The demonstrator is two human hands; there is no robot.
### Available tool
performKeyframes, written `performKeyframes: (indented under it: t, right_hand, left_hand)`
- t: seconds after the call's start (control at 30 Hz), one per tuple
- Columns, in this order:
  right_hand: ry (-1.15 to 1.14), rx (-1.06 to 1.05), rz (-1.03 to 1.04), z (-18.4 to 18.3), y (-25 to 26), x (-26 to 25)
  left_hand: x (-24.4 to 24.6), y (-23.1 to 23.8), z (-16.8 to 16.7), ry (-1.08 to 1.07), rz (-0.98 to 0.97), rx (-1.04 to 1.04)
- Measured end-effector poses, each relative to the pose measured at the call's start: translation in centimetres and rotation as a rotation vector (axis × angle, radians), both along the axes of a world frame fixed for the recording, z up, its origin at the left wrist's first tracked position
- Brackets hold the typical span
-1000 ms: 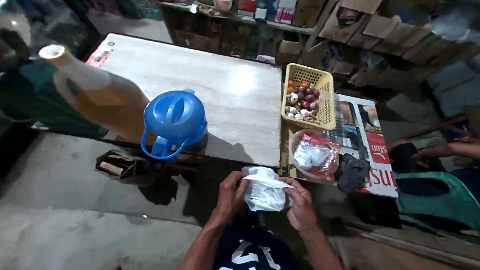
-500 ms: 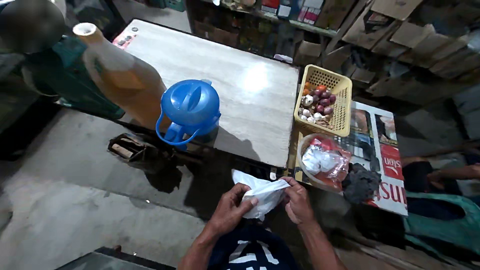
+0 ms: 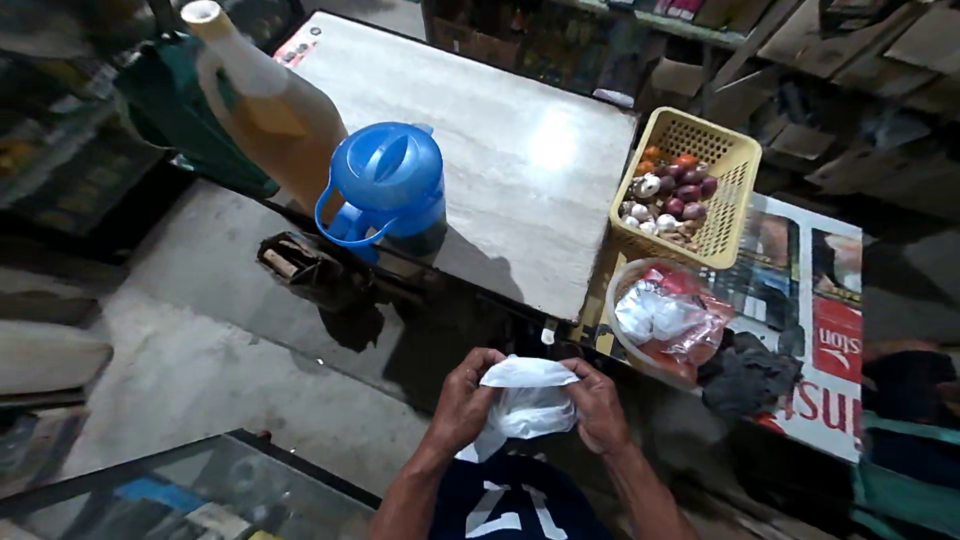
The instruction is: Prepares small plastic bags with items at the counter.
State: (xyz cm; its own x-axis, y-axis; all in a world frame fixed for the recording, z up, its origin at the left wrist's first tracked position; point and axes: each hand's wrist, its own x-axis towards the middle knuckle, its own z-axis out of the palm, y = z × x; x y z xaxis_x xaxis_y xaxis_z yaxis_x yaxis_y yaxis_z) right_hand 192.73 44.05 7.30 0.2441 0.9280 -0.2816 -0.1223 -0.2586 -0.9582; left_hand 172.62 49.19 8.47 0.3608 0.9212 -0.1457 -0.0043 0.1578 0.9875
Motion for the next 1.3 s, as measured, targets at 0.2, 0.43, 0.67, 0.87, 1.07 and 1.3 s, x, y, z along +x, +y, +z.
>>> performKeyframes:
  t: [0.2,0.43,0.67,0.87,1.07,1.3]
  right_hand:
    - [0.13,-0.113,-0.01,2.2,0.9,-1.3]
    - [0.142,0.153,0.183,6.6,2.6,-4.2]
    - [0.058,0.026,0.155,5.5,7.8,-10.8]
    - [0.096,-0.085,-0.032,3.1,12.3,-18.1]
    - [0.155,-0.165,0.126,2.7,15.5,-19.8]
    - [-0.425,-0.128,0.354,2.3,20.0,-19.2]
  left_hand:
    - [-3.5,-0.4,0.4,0.098,-0.366,-0.033]
    - [-7.3,3.0,2.7,0.046,-0.065,0.34]
    - [-15.6,7.6,1.4,-0.011,-0.303,0.117]
    - [-20.1,9.7,0.4,-0.075,-0.123,0.047]
    - [-24.1,10.9,-1.0,0.091,-0.017,-0.004]
    - [-27.9,11.6,-1.3,0.278,0.453,0.047]
